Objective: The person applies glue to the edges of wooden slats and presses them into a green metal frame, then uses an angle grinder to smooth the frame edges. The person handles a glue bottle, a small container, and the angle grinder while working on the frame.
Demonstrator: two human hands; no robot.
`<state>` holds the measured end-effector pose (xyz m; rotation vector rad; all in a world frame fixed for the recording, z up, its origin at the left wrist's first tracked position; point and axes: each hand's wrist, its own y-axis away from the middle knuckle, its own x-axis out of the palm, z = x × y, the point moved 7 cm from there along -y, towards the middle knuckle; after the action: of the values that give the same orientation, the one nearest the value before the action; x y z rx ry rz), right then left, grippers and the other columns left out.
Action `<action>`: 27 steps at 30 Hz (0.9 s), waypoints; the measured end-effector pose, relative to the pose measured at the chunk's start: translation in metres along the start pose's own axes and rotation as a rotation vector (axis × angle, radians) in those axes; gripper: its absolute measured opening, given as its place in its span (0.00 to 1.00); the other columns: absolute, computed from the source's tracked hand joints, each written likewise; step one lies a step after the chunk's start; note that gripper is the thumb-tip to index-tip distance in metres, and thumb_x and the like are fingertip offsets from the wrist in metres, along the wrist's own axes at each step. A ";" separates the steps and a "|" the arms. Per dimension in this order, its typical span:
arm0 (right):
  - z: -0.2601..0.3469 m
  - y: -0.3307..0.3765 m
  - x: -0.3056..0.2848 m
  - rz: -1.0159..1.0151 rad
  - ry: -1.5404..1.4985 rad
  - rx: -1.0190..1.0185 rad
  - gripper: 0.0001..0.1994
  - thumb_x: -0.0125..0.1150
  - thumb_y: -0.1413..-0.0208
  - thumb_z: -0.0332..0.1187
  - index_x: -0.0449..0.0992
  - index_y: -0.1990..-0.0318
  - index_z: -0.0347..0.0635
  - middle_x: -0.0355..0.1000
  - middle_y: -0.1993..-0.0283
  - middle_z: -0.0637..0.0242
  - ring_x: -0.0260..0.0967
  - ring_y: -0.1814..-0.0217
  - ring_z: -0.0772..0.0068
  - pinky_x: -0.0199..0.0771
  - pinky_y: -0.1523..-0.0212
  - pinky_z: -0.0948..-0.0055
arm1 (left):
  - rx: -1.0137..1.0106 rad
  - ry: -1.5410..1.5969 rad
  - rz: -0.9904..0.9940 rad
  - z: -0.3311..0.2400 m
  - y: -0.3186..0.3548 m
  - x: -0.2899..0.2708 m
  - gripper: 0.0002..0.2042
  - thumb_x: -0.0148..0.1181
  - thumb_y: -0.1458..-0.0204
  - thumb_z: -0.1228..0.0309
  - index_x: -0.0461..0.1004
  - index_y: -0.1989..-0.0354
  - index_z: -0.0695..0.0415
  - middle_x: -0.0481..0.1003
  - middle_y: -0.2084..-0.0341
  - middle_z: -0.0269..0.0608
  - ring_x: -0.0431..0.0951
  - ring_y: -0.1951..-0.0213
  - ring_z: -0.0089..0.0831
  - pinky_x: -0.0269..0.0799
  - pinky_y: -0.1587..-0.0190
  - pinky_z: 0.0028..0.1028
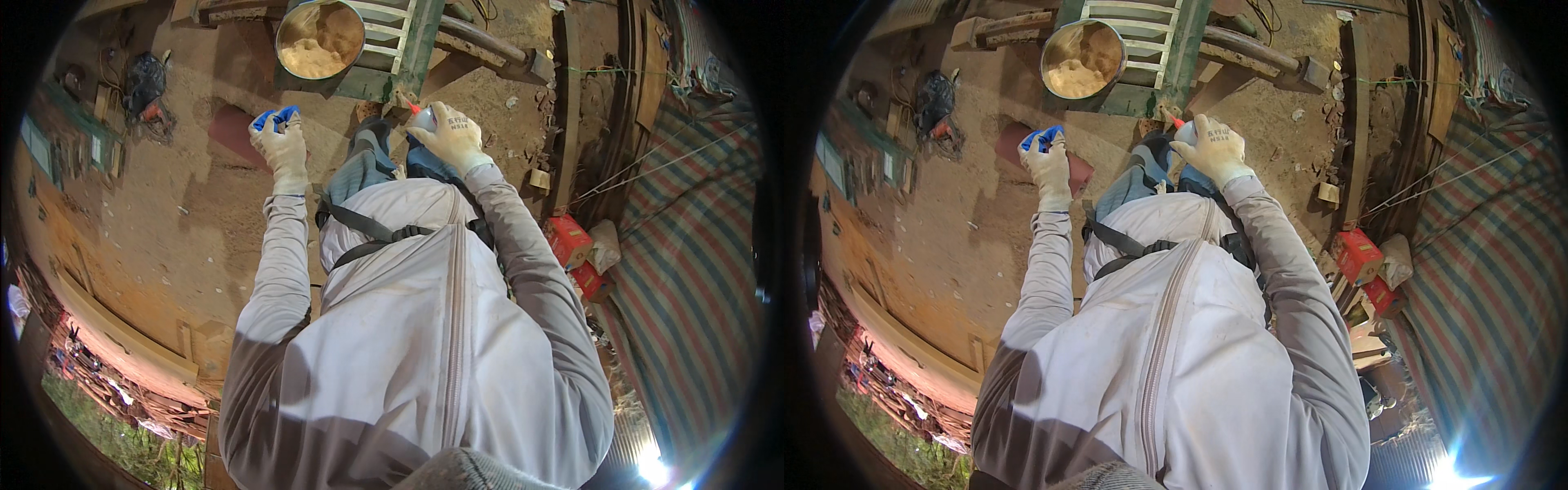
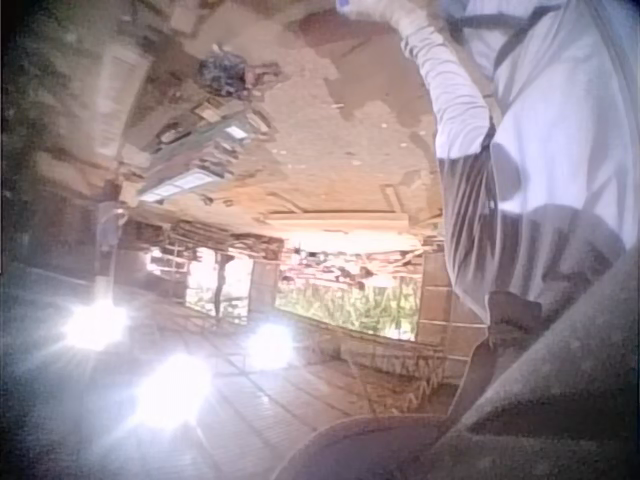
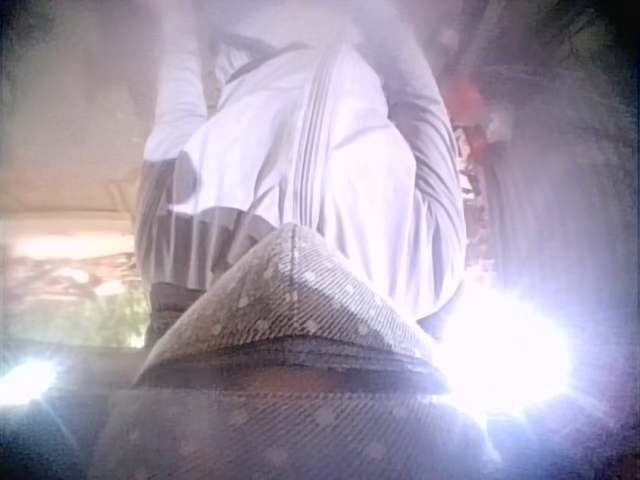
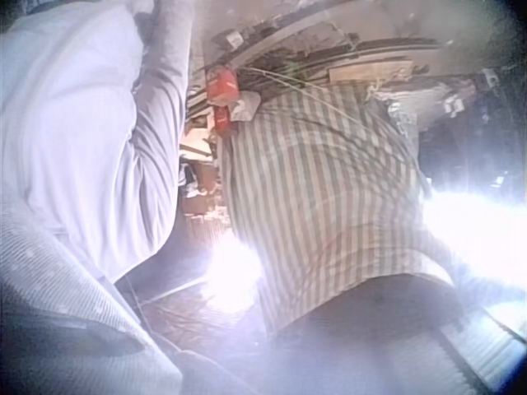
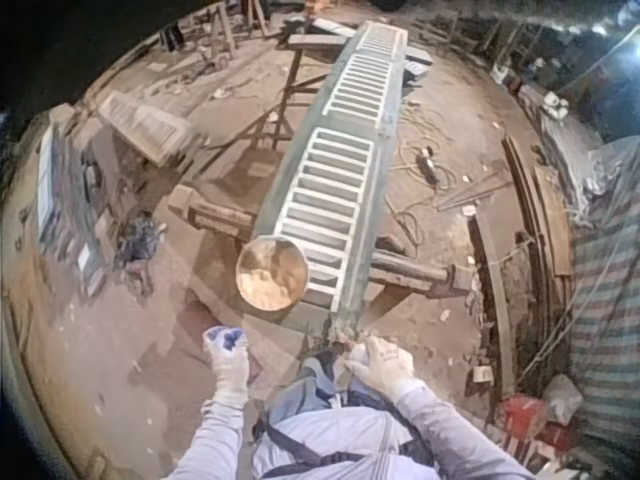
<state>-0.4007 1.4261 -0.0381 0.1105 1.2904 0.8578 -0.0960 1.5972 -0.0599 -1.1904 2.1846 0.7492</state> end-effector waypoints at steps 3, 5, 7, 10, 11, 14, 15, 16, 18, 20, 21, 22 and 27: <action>0.000 -0.004 0.003 0.006 -0.004 0.006 0.32 0.62 0.47 0.62 0.73 0.46 0.44 0.77 0.45 0.54 0.73 0.40 0.50 0.71 0.42 0.53 | 0.036 -0.096 -0.018 -0.004 0.000 -0.002 0.18 0.73 0.46 0.59 0.82 0.58 0.63 0.68 0.47 0.44 0.66 0.43 0.42 0.67 0.40 0.40; 0.000 -0.005 0.004 0.021 0.009 0.013 0.32 0.62 0.47 0.62 0.73 0.46 0.44 0.77 0.45 0.55 0.73 0.39 0.50 0.71 0.41 0.52 | 0.043 -0.103 -0.023 -0.003 0.001 -0.003 0.19 0.73 0.47 0.59 0.82 0.58 0.63 0.68 0.47 0.45 0.67 0.43 0.42 0.68 0.40 0.40; 0.000 -0.004 0.005 0.038 -0.009 0.038 0.32 0.62 0.46 0.62 0.73 0.46 0.44 0.77 0.45 0.55 0.73 0.39 0.50 0.70 0.40 0.52 | 0.043 -0.105 -0.023 0.003 0.000 -0.002 0.19 0.73 0.47 0.58 0.81 0.58 0.63 0.68 0.47 0.45 0.67 0.43 0.42 0.67 0.40 0.40; 0.000 -0.005 0.004 0.041 -0.001 0.036 0.32 0.61 0.46 0.62 0.73 0.46 0.44 0.77 0.44 0.55 0.73 0.39 0.50 0.70 0.40 0.52 | 0.036 -0.106 -0.021 0.015 -0.003 -0.001 0.20 0.73 0.48 0.58 0.81 0.57 0.64 0.68 0.47 0.46 0.66 0.43 0.44 0.67 0.40 0.41; 0.001 -0.005 0.004 0.038 0.008 0.029 0.32 0.61 0.46 0.62 0.73 0.46 0.44 0.76 0.44 0.55 0.73 0.39 0.51 0.70 0.40 0.52 | 0.033 -0.112 -0.021 0.015 -0.004 -0.001 0.20 0.73 0.48 0.58 0.81 0.57 0.64 0.68 0.47 0.46 0.66 0.43 0.44 0.67 0.40 0.41; 0.000 -0.006 0.005 0.046 0.007 0.034 0.32 0.61 0.46 0.62 0.73 0.46 0.44 0.76 0.44 0.55 0.73 0.39 0.51 0.71 0.41 0.53 | 0.021 -0.122 -0.016 0.015 -0.004 -0.001 0.20 0.73 0.48 0.58 0.81 0.57 0.64 0.68 0.47 0.47 0.66 0.42 0.45 0.67 0.39 0.42; 0.001 -0.005 0.005 0.037 0.016 0.023 0.32 0.61 0.46 0.62 0.73 0.47 0.44 0.77 0.45 0.55 0.73 0.39 0.51 0.71 0.42 0.53 | 0.016 -0.124 -0.014 0.014 -0.004 -0.001 0.20 0.73 0.47 0.58 0.81 0.57 0.64 0.68 0.46 0.47 0.66 0.42 0.45 0.67 0.39 0.42; 0.003 -0.005 0.004 0.028 0.024 0.012 0.31 0.61 0.46 0.62 0.73 0.47 0.44 0.77 0.45 0.55 0.74 0.40 0.50 0.72 0.42 0.52 | 0.014 -0.126 -0.013 0.012 -0.004 -0.001 0.20 0.73 0.47 0.58 0.81 0.57 0.64 0.68 0.46 0.47 0.66 0.42 0.45 0.66 0.39 0.42; 0.004 -0.004 0.003 0.013 0.030 0.006 0.31 0.61 0.45 0.61 0.73 0.48 0.43 0.77 0.46 0.54 0.74 0.41 0.50 0.72 0.43 0.52 | 0.009 -0.129 -0.011 0.008 -0.004 -0.001 0.20 0.73 0.47 0.58 0.81 0.57 0.64 0.68 0.46 0.47 0.66 0.41 0.45 0.66 0.39 0.42; 0.005 -0.004 0.002 0.002 0.023 0.016 0.30 0.61 0.45 0.61 0.73 0.49 0.43 0.78 0.47 0.54 0.75 0.42 0.49 0.72 0.44 0.52 | 0.010 -0.132 0.000 0.002 -0.003 -0.001 0.20 0.73 0.47 0.59 0.81 0.57 0.64 0.68 0.46 0.47 0.66 0.41 0.44 0.67 0.39 0.41; 0.005 -0.005 0.001 -0.003 0.021 0.007 0.30 0.61 0.45 0.61 0.73 0.50 0.43 0.78 0.48 0.54 0.75 0.42 0.49 0.72 0.44 0.52 | 0.010 -0.134 0.006 -0.001 -0.003 -0.001 0.19 0.73 0.47 0.59 0.81 0.57 0.64 0.68 0.47 0.47 0.66 0.41 0.44 0.68 0.39 0.40; 0.004 -0.005 0.002 -0.007 0.017 -0.001 0.30 0.61 0.45 0.61 0.73 0.50 0.43 0.78 0.48 0.54 0.75 0.43 0.49 0.72 0.44 0.52 | 0.006 -0.107 0.011 -0.004 -0.002 -0.001 0.19 0.73 0.47 0.60 0.81 0.57 0.64 0.68 0.47 0.47 0.66 0.41 0.43 0.68 0.40 0.39; 0.003 -0.007 0.004 0.017 0.006 -0.001 0.32 0.60 0.45 0.64 0.74 0.49 0.44 0.77 0.48 0.55 0.74 0.42 0.49 0.72 0.45 0.53 | -0.004 -0.002 0.012 -0.005 0.000 0.002 0.18 0.73 0.47 0.62 0.81 0.58 0.66 0.68 0.47 0.46 0.66 0.42 0.41 0.71 0.42 0.36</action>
<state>-0.3944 1.4246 -0.0443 0.1183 1.2967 0.8736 -0.0983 1.5925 -0.0574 -1.1793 2.1911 0.7598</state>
